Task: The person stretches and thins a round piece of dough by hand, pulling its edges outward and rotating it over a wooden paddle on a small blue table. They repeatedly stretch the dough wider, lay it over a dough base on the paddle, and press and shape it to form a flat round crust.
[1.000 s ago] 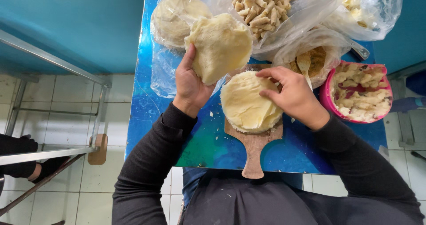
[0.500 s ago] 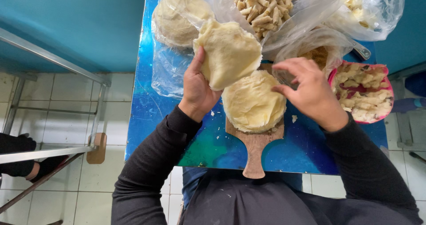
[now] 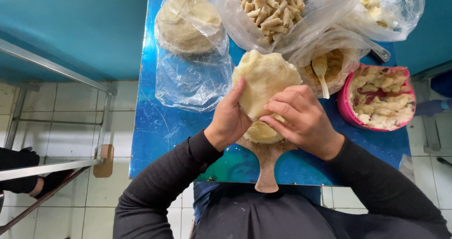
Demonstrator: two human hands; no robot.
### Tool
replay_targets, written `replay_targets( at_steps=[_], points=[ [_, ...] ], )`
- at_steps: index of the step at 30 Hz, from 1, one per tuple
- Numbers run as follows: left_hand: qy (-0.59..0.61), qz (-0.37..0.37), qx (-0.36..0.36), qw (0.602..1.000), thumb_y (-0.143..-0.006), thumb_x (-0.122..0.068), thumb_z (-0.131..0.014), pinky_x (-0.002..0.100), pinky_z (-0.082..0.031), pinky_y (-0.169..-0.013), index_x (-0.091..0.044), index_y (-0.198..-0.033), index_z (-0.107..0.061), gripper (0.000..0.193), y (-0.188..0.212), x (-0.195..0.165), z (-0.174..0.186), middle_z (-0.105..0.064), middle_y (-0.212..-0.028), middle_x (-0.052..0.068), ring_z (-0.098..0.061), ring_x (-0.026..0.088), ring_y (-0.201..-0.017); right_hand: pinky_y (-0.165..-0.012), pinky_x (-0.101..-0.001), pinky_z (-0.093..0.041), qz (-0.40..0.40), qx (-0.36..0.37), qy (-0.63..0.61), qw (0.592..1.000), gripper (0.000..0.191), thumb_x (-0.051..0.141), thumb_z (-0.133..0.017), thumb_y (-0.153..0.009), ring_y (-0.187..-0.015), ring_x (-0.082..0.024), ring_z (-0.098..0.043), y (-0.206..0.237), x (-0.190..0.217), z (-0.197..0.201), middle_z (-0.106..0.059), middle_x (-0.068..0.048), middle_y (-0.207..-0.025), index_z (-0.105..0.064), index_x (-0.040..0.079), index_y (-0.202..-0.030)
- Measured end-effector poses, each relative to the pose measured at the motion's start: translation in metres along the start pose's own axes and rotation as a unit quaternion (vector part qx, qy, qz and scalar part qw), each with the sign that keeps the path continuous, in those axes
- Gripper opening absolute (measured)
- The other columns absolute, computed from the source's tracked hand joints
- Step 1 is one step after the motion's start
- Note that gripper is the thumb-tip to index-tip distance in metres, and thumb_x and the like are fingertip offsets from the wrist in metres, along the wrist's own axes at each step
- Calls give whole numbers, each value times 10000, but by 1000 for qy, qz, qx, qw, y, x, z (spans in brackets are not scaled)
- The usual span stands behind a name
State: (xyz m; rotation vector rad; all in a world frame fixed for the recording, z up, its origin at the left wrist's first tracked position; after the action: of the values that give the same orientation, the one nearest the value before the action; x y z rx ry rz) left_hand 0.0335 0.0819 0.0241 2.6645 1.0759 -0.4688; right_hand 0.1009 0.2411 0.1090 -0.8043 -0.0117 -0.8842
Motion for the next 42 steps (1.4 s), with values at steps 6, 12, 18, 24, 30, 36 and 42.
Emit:
replay_targets(
  at_steps=[6, 12, 18, 24, 30, 36, 42],
  points=[
    [2, 2, -17, 1000, -1141, -414, -369, 404, -445, -1136, -49, -1533, -420, 538, 4, 5, -1, -540, -1499, 116, -549, 246, -1359, -924, -428, -528, 2, 0, 29, 1000, 272, 55, -832, -847, -1028, -317, -633, 1, 5, -3, -656, -91, -1093, -676, 44, -1069],
    [-28, 6, -6, 1000, -1137, -449, -364, 403, -437, -1132, -69, -1555, -394, 566, 6, 5, -6, -525, -1510, 99, -535, 231, -1364, -881, -419, -537, -25, 6, -12, 1000, 233, 66, -816, -857, -992, -325, -646, 3, 5, -7, -665, -119, -1058, -674, 26, -1037],
    [-15, 23, 22, 999, -1093, -536, -417, 392, -421, -1161, -55, -1585, -349, 691, 9, 5, -4, -514, -1517, 133, -531, 244, -1368, -865, -360, -535, -132, 6, -121, 984, 127, 34, -753, -901, -977, -277, -666, 7, -4, -6, -697, -93, -1032, -697, 41, -1015],
    [-129, 4, 67, 989, -1026, -121, -614, 342, -418, -1143, -94, -1622, -297, 675, 11, 9, 6, -475, -1540, 49, -500, 160, -1370, -815, -317, -536, -227, 30, -184, 956, 64, 83, -704, -968, -920, -229, -685, 10, -14, -3, -700, -84, -1003, -677, 28, -985],
    [-174, 1, 52, 983, -991, -27, -598, 315, -453, -1093, -85, -1567, -347, 630, 9, 15, 15, -532, -1467, 42, -540, 142, -1326, -782, -321, -539, -225, 8, -157, 962, 106, 138, -625, -1053, -872, -238, -684, 18, -14, -8, -681, -101, -973, -613, 32, -1045],
    [-258, -1, 34, 966, -1073, -134, -611, 291, -512, -974, -39, -1440, -510, 392, 6, 23, 16, -663, -1277, 24, -615, 107, -1153, -706, -289, -529, -306, -23, -146, 941, 140, 178, -588, -1084, -744, -185, -686, 29, -25, -14, -675, -91, -847, -587, 41, -1053],
    [-310, 12, 42, 950, -1084, -189, -594, 232, -508, -891, -62, -1385, -569, 328, 8, 23, 14, -671, -1178, -36, -598, 38, -1015, -735, -260, -504, -321, -26, -187, 928, 127, 179, -611, -1099, -800, -86, -573, 18, -41, -8, -643, -29, -868, -604, 53, -1102]
  ],
)
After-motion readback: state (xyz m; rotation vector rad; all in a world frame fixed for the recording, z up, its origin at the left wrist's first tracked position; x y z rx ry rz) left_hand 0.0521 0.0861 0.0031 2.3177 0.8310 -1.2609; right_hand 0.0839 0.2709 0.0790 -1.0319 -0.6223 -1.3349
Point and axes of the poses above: each hand's wrist, its own y-axis away from the middle knuckle, its own z-axis out of the back of the hand, x = y × z, the point moved 2 cm from there along -y, towards the middle knuckle
